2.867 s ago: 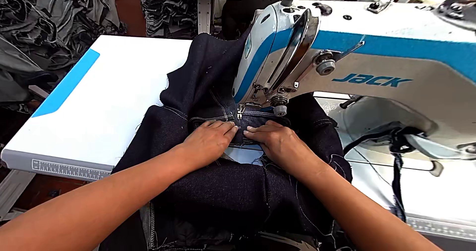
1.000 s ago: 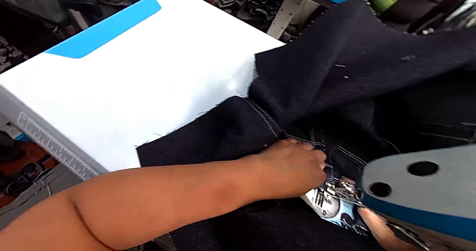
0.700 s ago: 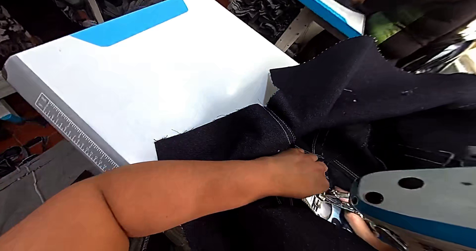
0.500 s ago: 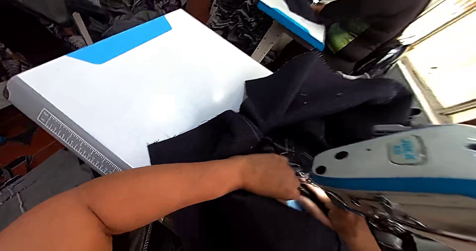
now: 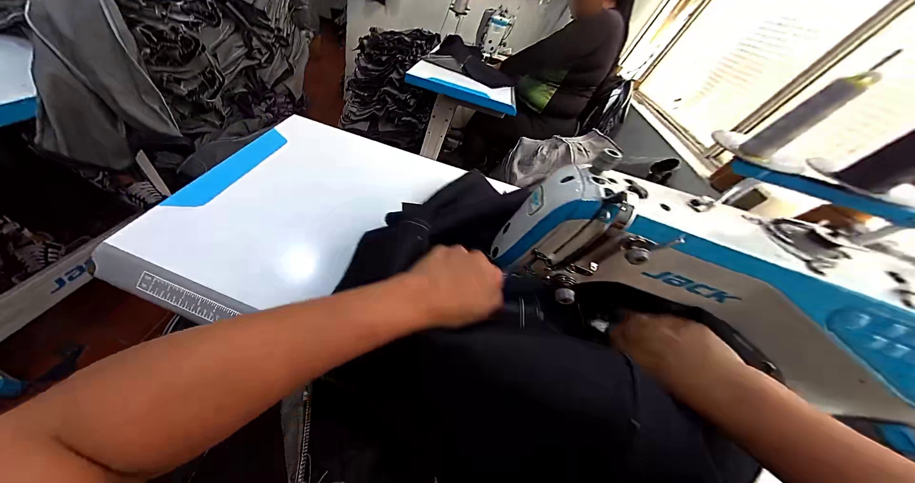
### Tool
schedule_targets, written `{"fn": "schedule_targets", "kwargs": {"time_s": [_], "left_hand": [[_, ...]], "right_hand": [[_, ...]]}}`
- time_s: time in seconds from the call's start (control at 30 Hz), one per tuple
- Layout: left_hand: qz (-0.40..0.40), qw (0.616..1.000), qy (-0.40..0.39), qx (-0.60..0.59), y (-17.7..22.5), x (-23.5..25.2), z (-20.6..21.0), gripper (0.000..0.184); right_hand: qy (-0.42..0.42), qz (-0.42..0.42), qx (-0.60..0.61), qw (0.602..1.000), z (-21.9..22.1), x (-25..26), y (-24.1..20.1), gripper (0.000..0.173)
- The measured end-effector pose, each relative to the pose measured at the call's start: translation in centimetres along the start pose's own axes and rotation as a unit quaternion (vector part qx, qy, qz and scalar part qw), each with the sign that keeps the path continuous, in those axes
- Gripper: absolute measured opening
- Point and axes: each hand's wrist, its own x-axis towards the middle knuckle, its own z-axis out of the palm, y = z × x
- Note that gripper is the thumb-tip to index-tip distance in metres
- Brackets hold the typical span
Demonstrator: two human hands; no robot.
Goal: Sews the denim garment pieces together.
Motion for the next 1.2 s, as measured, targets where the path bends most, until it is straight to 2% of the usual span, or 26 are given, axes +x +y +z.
{"fn": "schedule_targets", "kwargs": {"time_s": [0.07, 0.1, 0.13, 0.17, 0.23, 0.33, 0.43, 0.5, 0.53, 0.6, 0.67, 0.7, 0.73, 0.77, 0.83, 0.93, 1.0, 1.07, 1.1, 1.13, 1.2], "left_hand": [[-0.061, 0.998, -0.003, 0.023, -1.1, 0.6, 0.7, 0.040], [-0.082, 0.995, -0.043, 0.042, -0.9, 0.7, 1.6, 0.036], [-0.096, 0.990, -0.086, 0.062, -0.3, 0.8, 2.7, 0.030], [-0.098, 0.986, -0.109, 0.082, 0.1, 1.1, 3.6, 0.025], [-0.103, 0.981, -0.130, 0.100, 0.2, 2.1, 3.9, 0.024], [-0.138, 0.972, -0.149, 0.115, -1.3, 3.6, 3.1, 0.038], [-0.140, 0.963, -0.195, 0.124, -0.7, 4.4, 2.2, 0.047], [-0.112, 0.969, -0.181, 0.128, 0.5, 4.4, 2.4, 0.040], [-0.100, 0.973, -0.169, 0.124, 1.3, 4.4, 2.6, 0.036], [-0.091, 0.981, -0.147, 0.094, 2.7, 4.7, 3.4, 0.037], [-0.105, 0.987, -0.121, 0.006, 2.7, 5.4, 4.6, 0.050], [-0.108, 0.989, -0.096, -0.042, 2.0, 5.6, 5.4, 0.054], [-0.109, 0.988, -0.066, -0.087, 1.0, 5.5, 6.3, 0.057], [-0.111, 0.984, -0.033, -0.135, -0.1, 5.2, 7.1, 0.059], [-0.110, 0.968, 0.009, -0.226, -2.2, 4.7, 7.8, 0.055], [-0.094, 0.947, 0.035, -0.306, -3.8, 4.8, 7.7, 0.035], [-0.051, 0.959, 0.108, -0.256, -3.5, 4.4, 8.5, 0.035], [0.058, 0.971, 0.200, -0.118, -2.7, 3.8, 10.2, 0.034], [0.109, 0.964, 0.237, -0.049, -2.4, 3.6, 11.0, 0.029], [0.128, 0.959, 0.252, -0.005, -2.3, 3.4, 11.5, 0.030], [0.102, 0.974, 0.204, -0.003, -2.3, 3.2, 11.5, 0.039]], "right_hand": [[0.171, -0.088, 0.023, 0.981, 2.0, -0.7, -0.8, 0.026], [0.283, -0.165, 0.062, 0.943, 3.3, -0.6, -1.6, 0.031], [0.353, -0.230, 0.101, 0.901, 4.1, -0.7, -3.2, 0.033], [0.365, -0.278, 0.143, 0.877, 4.6, -1.3, -5.0, 0.032], [0.299, -0.336, 0.192, 0.872, 5.9, -2.9, -8.0, 0.017], [0.153, -0.374, 0.218, 0.888, 7.9, -7.2, -9.9, 0.014], [0.133, -0.420, 0.192, 0.877, 9.5, -9.8, -10.4, 0.009], [0.099, -0.396, 0.239, 0.881, 9.2, -8.7, -10.0, 0.012], [0.072, -0.365, 0.307, 0.876, 8.4, -7.4, -9.6, 0.015], [0.078, -0.273, 0.474, 0.834, 6.6, -3.8, -9.1, 0.023], [0.082, -0.142, 0.606, 0.779, 5.0, -0.6, -9.0, 0.025], [0.109, -0.085, 0.639, 0.757, 4.7, 1.0, -9.3, 0.024], [0.131, -0.047, 0.639, 0.756, 4.5, 2.1, -9.5, 0.024], [0.152, -0.039, 0.612, 0.775, 4.5, 2.8, -9.6, 0.023], [0.246, -0.093, 0.529, 0.807, 6.1, 3.3, -9.7, 0.023], [0.336, -0.156, 0.489, 0.789, 8.4, 4.1, -8.8, 0.025], [0.367, -0.163, 0.486, 0.776, 9.0, 4.9, -8.5, 0.020], [0.399, -0.154, 0.485, 0.763, 9.1, 5.6, -8.7, 0.012], [0.407, -0.145, 0.484, 0.761, 9.0, 5.8, -8.9, 0.008], [0.406, -0.136, 0.483, 0.764, 8.9, 5.9, -9.0, 0.006], [0.371, -0.129, 0.506, 0.767, 8.8, 5.4, -8.8, 0.012]]}}
